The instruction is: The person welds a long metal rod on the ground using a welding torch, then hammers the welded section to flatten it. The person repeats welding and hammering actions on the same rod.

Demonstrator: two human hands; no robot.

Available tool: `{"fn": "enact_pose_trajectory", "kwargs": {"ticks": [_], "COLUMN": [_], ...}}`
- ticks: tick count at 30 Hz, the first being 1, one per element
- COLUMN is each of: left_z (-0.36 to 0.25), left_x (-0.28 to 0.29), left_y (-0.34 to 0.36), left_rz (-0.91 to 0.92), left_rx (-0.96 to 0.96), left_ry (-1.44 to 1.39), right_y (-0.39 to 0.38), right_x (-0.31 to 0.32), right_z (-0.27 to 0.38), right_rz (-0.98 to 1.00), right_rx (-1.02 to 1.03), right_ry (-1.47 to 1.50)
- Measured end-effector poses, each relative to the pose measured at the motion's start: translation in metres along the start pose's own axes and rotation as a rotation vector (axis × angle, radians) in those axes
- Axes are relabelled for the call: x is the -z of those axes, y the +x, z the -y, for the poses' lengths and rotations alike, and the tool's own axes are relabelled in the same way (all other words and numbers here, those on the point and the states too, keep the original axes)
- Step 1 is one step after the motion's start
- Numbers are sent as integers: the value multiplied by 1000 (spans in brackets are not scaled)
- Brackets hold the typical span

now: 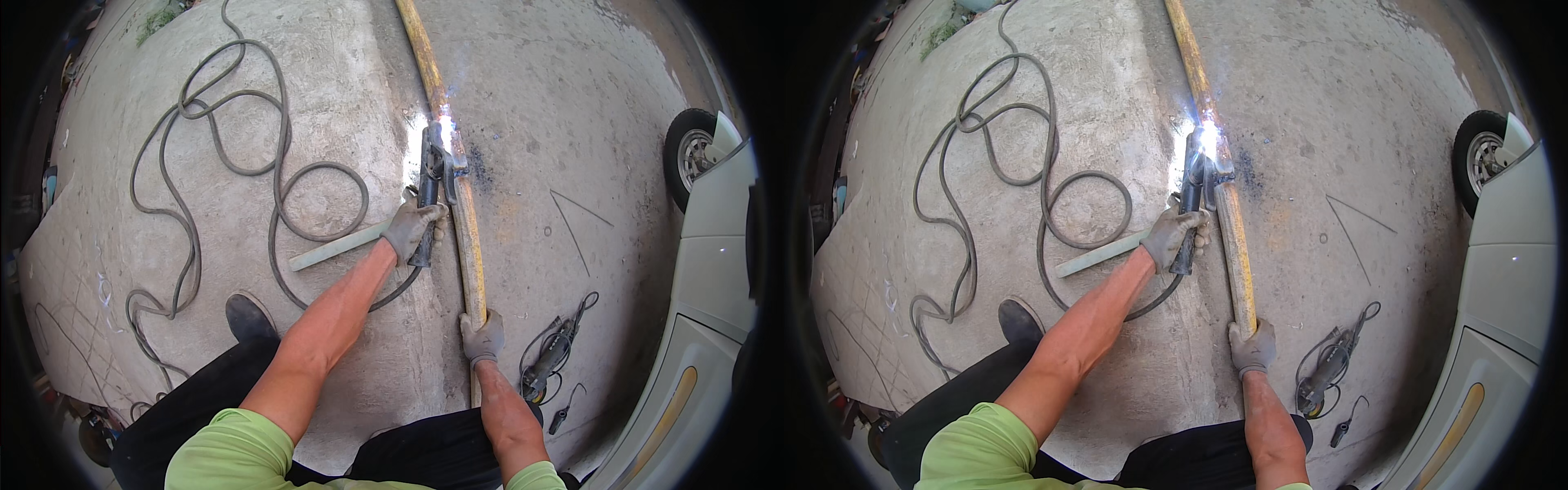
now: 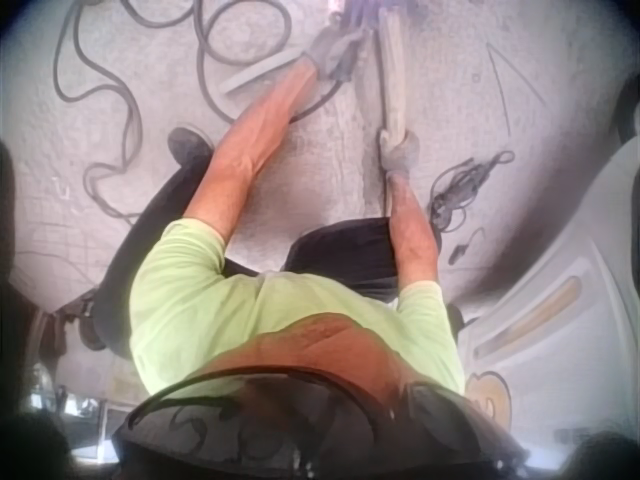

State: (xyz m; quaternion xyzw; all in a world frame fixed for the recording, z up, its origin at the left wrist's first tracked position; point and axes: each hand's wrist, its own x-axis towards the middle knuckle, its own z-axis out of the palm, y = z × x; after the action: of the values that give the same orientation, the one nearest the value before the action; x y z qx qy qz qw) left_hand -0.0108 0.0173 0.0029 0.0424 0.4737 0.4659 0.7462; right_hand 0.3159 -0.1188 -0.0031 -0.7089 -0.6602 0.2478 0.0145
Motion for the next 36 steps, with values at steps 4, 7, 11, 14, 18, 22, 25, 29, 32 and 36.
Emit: {"fn": "enact_pose_trajectory", "kwargs": {"ticks": [4,7,11,14,18,22,25,29,32,36], "left_z": [0,-2,-6,-7,-7,-7,-7,-6,-5,-5], "left_x": [-1,-2,-1,-1,-1,-2,-1,-3,-1,0], "left_y": [-1,-2,-1,1,1,-1,-1,0,0,2], "left_rz": [4,6,13,6,-6,-8,0,-19,-1,-22], "left_rx": [-26,-20,-21,-8,18,-2,4,18,-3,-4], "left_ry": [-27,-46,-45,-44,-43,-40,-40,-51,-61,-26], "right_y": [0,0,0,0,-1,-1,-1,-1,0,0], "right_x": [0,-1,1,0,-1,-1,-1,-2,0,1], "right_z": [-1,-2,1,-1,-2,-2,-1,-3,0,-1], "right_rz": [-3,-10,-1,2,-9,2,3,-11,9,4], "right_rx": [13,18,10,8,15,-1,-4,4,6,12], "right_ry": [3,4,9,4,-5,2,5,0,-5,-7]}}
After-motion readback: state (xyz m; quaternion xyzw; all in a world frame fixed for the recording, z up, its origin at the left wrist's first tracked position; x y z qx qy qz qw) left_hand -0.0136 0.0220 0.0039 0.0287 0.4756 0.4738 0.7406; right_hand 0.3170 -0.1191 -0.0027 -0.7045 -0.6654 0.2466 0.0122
